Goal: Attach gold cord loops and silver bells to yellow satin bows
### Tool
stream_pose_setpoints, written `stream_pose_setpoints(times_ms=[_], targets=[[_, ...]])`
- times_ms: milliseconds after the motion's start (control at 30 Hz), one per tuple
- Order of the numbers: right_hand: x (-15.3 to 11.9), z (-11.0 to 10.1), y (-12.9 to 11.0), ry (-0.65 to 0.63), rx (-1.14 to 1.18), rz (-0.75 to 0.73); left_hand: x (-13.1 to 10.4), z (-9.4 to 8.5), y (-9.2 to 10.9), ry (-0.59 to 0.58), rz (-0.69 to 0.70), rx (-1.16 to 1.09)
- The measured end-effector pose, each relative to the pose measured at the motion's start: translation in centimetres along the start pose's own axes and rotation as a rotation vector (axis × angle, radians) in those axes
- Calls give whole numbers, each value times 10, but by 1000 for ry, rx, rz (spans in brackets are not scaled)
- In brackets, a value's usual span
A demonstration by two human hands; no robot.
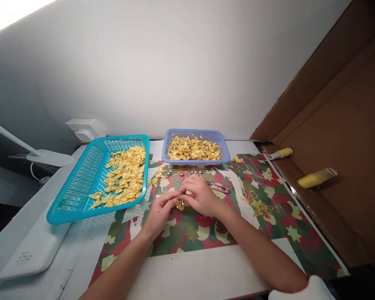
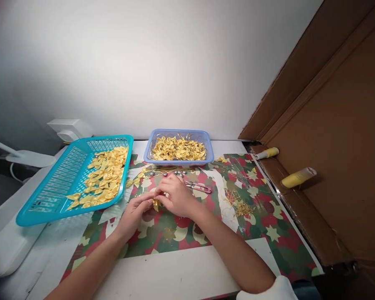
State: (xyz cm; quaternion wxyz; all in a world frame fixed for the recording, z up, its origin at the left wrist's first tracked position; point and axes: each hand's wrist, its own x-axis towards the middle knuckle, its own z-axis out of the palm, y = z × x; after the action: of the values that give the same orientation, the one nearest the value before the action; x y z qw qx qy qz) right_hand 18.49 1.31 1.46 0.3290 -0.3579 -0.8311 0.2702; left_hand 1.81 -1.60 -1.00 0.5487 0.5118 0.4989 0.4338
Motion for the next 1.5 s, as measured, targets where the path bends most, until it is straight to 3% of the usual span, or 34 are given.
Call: stream_pose_setpoints(times_ms=[167, 300, 400, 667, 933, 1067, 1300, 1500], targets=[[1, 6, 8, -4, 214, 222, 1, -2, -8, -26, -66, 25], [-1, -1, 13, -152, 378, 325, 2, -3, -9, 5, -14, 25], [-3, -3, 15, -243, 464, 345, 3, -4, -7, -13, 65, 52], [-2, 3, 17, -235, 437, 306, 1, -8, -4, -105, 59, 129], [-3, -4, 20, -242, 392, 360, 3, -12, -11, 11, -1, 224], [-4, 0, 20, -177, 380, 392, 3, -11, -12, 22, -6, 242], [-4, 22, 18, 99, 405, 364, 3, -9, -13, 101, -32, 183], [-4, 26, 17, 170, 353, 343, 5, -7, -12, 121, -33, 50]])
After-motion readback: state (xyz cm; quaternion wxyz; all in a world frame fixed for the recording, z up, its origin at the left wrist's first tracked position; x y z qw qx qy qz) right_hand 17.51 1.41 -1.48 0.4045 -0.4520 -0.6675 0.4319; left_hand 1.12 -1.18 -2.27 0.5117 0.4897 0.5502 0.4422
